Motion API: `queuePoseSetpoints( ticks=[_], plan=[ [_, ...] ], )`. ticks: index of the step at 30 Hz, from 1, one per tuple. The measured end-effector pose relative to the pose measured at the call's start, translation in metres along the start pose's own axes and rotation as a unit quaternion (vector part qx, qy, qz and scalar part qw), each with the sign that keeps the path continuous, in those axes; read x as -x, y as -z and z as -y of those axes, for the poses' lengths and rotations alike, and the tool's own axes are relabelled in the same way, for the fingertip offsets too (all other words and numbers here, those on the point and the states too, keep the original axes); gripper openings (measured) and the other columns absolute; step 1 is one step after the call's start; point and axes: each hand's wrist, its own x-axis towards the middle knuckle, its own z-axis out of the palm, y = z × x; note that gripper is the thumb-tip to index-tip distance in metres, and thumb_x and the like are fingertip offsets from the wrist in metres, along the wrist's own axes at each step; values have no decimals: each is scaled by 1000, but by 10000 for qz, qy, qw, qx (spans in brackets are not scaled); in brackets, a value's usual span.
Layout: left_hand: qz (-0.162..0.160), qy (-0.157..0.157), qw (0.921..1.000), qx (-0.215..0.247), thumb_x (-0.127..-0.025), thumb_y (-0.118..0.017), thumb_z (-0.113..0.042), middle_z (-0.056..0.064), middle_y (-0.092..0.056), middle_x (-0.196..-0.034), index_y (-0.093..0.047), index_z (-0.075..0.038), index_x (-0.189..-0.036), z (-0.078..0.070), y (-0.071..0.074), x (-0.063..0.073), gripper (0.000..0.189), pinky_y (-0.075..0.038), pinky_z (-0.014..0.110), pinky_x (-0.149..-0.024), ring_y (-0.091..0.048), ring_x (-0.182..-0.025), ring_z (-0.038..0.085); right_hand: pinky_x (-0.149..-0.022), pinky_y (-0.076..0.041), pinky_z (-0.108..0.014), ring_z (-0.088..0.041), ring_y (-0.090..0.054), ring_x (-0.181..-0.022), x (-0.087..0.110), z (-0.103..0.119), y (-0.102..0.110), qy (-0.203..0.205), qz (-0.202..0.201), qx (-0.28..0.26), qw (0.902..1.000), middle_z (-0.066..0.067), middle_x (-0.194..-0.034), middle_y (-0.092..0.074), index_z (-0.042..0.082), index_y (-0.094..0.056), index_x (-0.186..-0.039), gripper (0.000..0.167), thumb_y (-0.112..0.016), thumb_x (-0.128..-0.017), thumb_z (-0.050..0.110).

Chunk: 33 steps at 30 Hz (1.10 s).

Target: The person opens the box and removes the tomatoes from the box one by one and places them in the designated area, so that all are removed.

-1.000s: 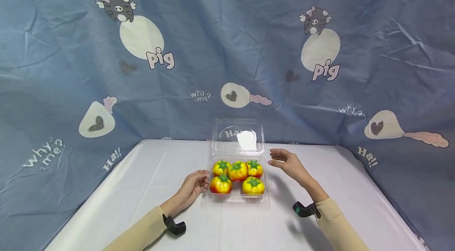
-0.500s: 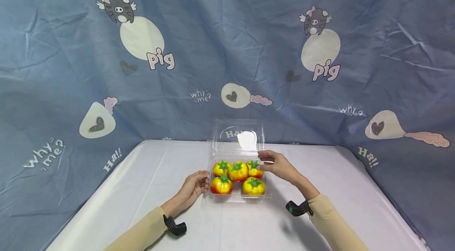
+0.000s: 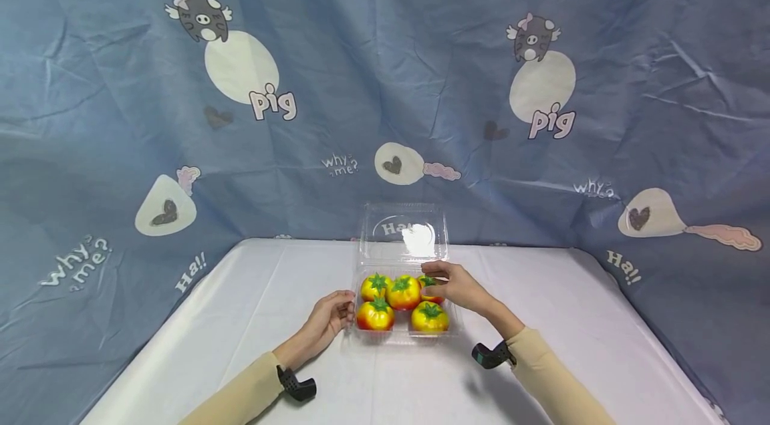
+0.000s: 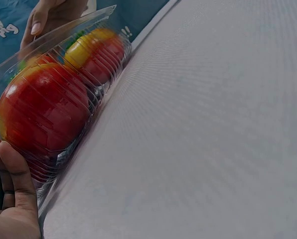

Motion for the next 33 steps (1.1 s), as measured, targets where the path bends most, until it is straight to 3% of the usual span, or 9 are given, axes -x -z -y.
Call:
queuePoseSetpoints(
  ticks=[6, 15, 33],
  plan=[
    [17, 56, 10000, 70, -93, -55, -13, 0, -57, -76, -52, -8, -95, -1, -1, 1, 6, -44, 23, -59, -51, -65, 11, -100, -47, -43, -43, -51, -125, -2, 1, -8, 2, 7, -85, 10000, -28, -135, -51, -4, -50, -133, 55, -71, -86, 15],
    [66, 44, 9999, 76, -93, -55, -14, 0, -57, -76, -52, -8, -95, 0, 0, 0, 7, -45, 24, -59, -51, -65, 12, -93, -52, -31, -39, -52, -124, -5, -1, -20, -12, 6, -72, 10000, -23, -133, -55, -6, -50, -132, 57, -73, -84, 16],
    [52, 25, 10000, 80, -94, -53, -13, 0, -57, -75, -52, -8, -95, -2, -2, 2, 5, -45, 23, -59, -51, -64, 11, -101, -45, -46, -39, -55, -120, -13, -6, -29, 391, -64, 331, 9987, -23, -129, -57, -6, -53, -130, 55, -74, -83, 15]
  ],
)
